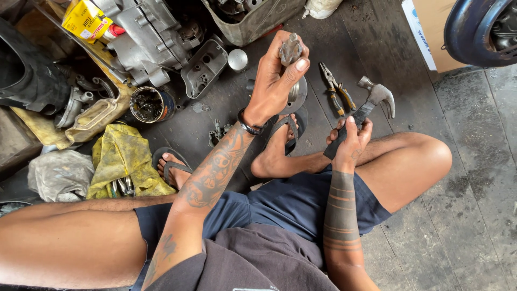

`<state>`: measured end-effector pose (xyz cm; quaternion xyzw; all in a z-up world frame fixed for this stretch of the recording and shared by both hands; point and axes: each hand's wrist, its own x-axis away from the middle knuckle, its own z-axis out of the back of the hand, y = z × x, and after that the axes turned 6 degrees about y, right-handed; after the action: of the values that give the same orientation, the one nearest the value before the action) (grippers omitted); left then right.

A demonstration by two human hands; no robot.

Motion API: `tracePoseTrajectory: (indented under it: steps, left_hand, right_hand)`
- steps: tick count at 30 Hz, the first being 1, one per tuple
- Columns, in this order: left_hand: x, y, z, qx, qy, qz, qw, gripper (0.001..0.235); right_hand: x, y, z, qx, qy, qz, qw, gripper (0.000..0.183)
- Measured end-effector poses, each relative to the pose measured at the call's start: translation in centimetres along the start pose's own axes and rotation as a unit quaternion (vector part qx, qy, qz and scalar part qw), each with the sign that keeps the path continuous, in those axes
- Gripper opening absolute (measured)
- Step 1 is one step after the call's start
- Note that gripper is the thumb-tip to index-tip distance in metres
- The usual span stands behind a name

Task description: Disassembling a motorcycle engine piston by tapping out the wrist pin using a hammer and a metal rod

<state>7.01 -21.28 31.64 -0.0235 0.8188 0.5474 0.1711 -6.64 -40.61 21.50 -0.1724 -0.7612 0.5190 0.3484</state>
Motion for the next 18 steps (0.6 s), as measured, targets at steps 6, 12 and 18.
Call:
tracePoseTrajectory:
  steps: [6,12,18]
  left_hand:
    - [0.2,0.4,-0.2,-0.016,-0.007,0.002,1.000,0.017]
    - [0.9,0.5,-0.5,-0.061,-0.008,0.021,0.998,0.021]
    - [1.7,-0.2,0.3,-0.056,-0.028,0.020,0.998,0.027]
  right_hand:
    - [0.3,-0.4,-0.3,0.011,-0.002,0.005,1.000,0.026]
    - [0.4,-0.4,-0.2,0.024,-0.010,0.022,0.999,0.029]
    - [1.2,-1.1,-0.7,0.033,-0.028,0.034,0.999,0.026]
